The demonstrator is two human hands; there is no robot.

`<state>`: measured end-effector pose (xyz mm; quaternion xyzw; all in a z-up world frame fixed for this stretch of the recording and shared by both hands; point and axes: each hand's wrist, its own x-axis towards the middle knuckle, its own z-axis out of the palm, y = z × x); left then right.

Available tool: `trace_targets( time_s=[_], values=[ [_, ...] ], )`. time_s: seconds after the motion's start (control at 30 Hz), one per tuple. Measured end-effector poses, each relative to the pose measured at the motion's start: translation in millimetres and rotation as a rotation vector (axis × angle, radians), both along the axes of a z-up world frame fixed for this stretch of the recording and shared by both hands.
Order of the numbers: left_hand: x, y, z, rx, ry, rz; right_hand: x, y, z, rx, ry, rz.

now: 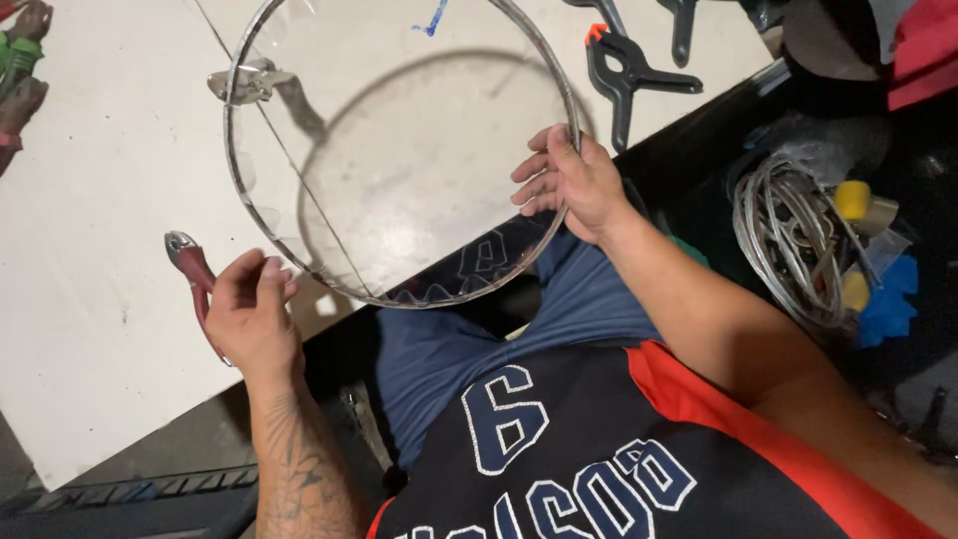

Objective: Trimming excess plastic film from the edge of a drum head using hand cutters and a small saw

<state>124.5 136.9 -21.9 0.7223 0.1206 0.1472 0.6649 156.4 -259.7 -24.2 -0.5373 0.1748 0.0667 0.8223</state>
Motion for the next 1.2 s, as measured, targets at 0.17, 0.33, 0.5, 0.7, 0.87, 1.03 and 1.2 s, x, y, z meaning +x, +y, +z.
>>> trace_targets(
  time_s=[0.17,0.33,0.5,0.7,0.87,1.03,1.2],
  values=[
    [-22,25,-18,0.385,-0.007,0.043,-1,-2,-1,0.044,-0.008,0.009],
    [-50,45,-5,0.808,0.013,0.159,-3,-1,9,0.051,-0.011,0.017],
    [-45,55,30,0.797,0.467,0.213,-5,-1,30,0.005,0.055,0.033],
    [-47,27,30,0.788,0.341,0.265,-5,-1,28,0.021,0.05,0.019],
    [-38,-14,15,0.178,0.214,-0.026,-6,0,28,0.067,0.082,-0.045],
    [-18,-12,7,-0.189,0.334,-0.018,-4,-2,30,0.163,0.084,-0.102],
    [-13,-14,42,-0.247,0.146,-0.123,5,-12,26,0.207,0.122,-0.168]
  ],
)
